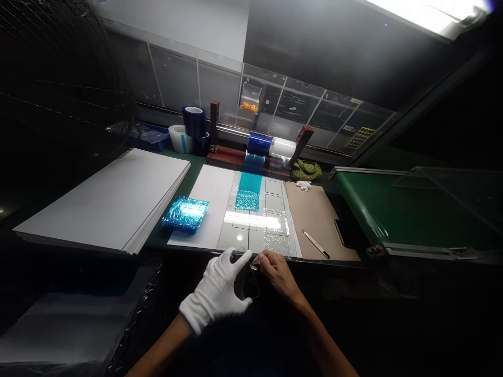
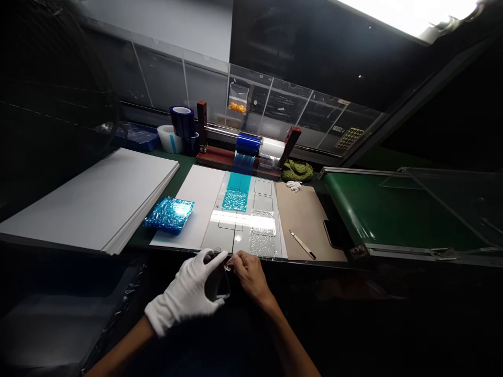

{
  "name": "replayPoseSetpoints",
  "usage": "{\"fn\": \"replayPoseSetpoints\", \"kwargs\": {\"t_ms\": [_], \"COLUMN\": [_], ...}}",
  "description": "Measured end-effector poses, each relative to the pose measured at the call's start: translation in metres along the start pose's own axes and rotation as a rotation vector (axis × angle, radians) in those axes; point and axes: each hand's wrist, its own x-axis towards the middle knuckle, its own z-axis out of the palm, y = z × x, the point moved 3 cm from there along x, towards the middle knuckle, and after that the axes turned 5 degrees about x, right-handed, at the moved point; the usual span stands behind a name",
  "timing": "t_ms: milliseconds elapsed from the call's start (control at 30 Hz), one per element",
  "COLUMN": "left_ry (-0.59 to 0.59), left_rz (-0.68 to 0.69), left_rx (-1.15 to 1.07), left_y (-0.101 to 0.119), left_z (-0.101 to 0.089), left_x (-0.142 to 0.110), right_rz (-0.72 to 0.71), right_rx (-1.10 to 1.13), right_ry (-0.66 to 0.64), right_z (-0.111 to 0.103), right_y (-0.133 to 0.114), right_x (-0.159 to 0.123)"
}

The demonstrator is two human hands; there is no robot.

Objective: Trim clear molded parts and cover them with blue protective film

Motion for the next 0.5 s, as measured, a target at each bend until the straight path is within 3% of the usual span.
{"fn": "replayPoseSetpoints", "kwargs": {"t_ms": [100,200,333,433,500], "left_ry": [0.073,0.112,0.099,0.129,0.139], "left_rz": [0.082,0.158,0.143,0.085,0.001], "left_rx": [-0.19,-0.258,-0.253,-0.35,-0.566], "left_y": [-0.008,-0.005,-0.002,-0.004,-0.007], "left_z": [0.01,0.011,0.011,0.018,0.025], "left_x": [-0.009,-0.011,-0.007,-0.002,0.001], "right_rz": [0.13,0.197,0.187,0.241,0.384], "right_rx": [0.428,0.641,0.73,0.693,0.671], "right_ry": [-0.167,-0.154,0.176,0.422,0.645], "right_z": [-0.006,-0.017,-0.05,-0.063,-0.059], "right_y": [0.002,0.004,0.031,0.083,0.129], "right_x": [-0.006,-0.011,-0.013,-0.028,-0.052]}}
